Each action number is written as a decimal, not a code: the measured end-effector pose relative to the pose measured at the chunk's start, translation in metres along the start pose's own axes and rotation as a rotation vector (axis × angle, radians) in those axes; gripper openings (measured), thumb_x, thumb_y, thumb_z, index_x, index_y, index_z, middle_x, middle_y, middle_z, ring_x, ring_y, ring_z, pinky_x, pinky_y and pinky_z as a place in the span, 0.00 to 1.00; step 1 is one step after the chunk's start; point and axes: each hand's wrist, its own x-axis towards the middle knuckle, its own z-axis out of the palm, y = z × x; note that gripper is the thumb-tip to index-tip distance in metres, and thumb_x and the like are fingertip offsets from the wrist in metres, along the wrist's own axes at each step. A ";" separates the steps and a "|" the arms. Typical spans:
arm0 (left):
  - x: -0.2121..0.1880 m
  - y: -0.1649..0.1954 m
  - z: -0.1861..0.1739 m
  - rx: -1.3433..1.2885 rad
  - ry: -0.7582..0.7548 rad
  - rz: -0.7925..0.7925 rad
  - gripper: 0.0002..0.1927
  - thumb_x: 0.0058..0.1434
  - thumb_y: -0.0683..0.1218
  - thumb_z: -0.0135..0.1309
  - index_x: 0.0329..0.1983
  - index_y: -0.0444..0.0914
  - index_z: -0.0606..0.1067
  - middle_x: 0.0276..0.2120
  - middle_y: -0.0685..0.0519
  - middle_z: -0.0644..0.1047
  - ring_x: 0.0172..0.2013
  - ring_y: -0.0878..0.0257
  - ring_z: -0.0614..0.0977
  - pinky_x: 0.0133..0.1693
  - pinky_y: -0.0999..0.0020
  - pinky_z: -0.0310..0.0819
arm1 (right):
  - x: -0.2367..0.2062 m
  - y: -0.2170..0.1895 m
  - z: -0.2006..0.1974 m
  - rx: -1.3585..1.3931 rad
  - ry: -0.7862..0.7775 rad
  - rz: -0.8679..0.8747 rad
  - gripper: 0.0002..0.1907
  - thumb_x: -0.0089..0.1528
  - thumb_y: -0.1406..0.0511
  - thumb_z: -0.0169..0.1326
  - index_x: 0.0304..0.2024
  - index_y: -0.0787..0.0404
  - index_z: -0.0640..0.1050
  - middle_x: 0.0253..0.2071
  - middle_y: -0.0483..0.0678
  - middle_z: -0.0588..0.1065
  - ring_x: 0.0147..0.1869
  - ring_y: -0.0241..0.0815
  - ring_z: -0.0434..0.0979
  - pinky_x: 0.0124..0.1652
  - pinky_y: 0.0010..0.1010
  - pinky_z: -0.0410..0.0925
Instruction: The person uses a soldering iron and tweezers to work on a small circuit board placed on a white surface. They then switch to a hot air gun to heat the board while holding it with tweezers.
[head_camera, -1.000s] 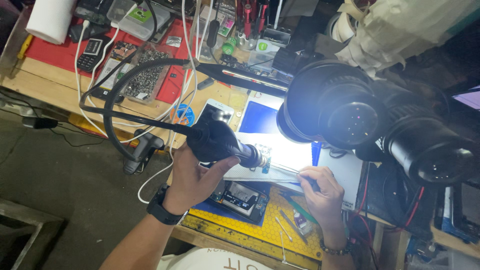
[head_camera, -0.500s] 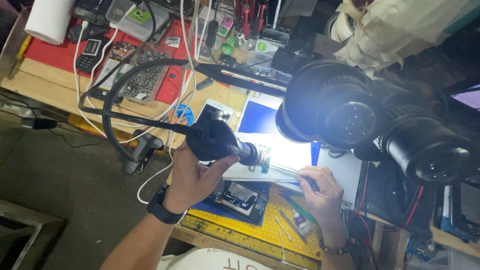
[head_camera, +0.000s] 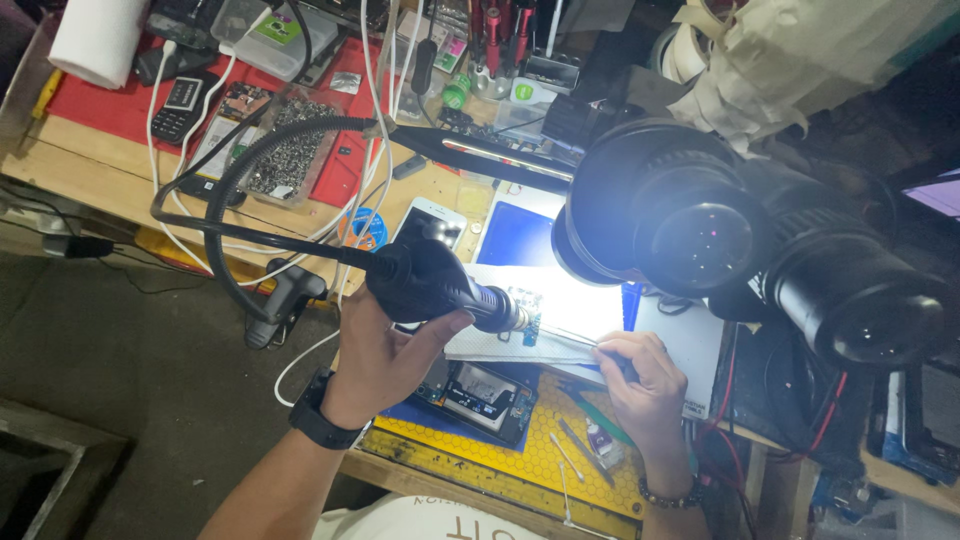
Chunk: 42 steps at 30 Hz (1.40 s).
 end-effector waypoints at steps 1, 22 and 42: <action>-0.001 0.000 -0.001 0.009 -0.004 0.002 0.15 0.58 0.40 0.65 0.46 0.32 0.76 0.38 0.49 0.84 0.39 0.62 0.87 0.45 0.69 0.79 | 0.000 0.000 0.000 -0.004 -0.001 0.002 0.07 0.56 0.74 0.64 0.35 0.62 0.79 0.37 0.46 0.80 0.41 0.38 0.80 0.41 0.27 0.73; 0.001 0.005 0.001 0.009 -0.027 0.013 0.13 0.59 0.40 0.65 0.46 0.33 0.77 0.38 0.50 0.84 0.40 0.62 0.88 0.46 0.70 0.79 | -0.001 -0.001 0.000 -0.013 -0.005 0.026 0.07 0.57 0.74 0.63 0.35 0.61 0.79 0.37 0.45 0.80 0.41 0.38 0.80 0.42 0.27 0.73; 0.002 0.004 0.000 0.006 -0.029 -0.008 0.14 0.58 0.39 0.65 0.46 0.33 0.77 0.37 0.50 0.84 0.39 0.63 0.88 0.45 0.70 0.79 | 0.000 -0.002 -0.001 0.005 0.000 0.020 0.08 0.56 0.75 0.64 0.35 0.62 0.79 0.37 0.46 0.80 0.41 0.39 0.80 0.42 0.27 0.73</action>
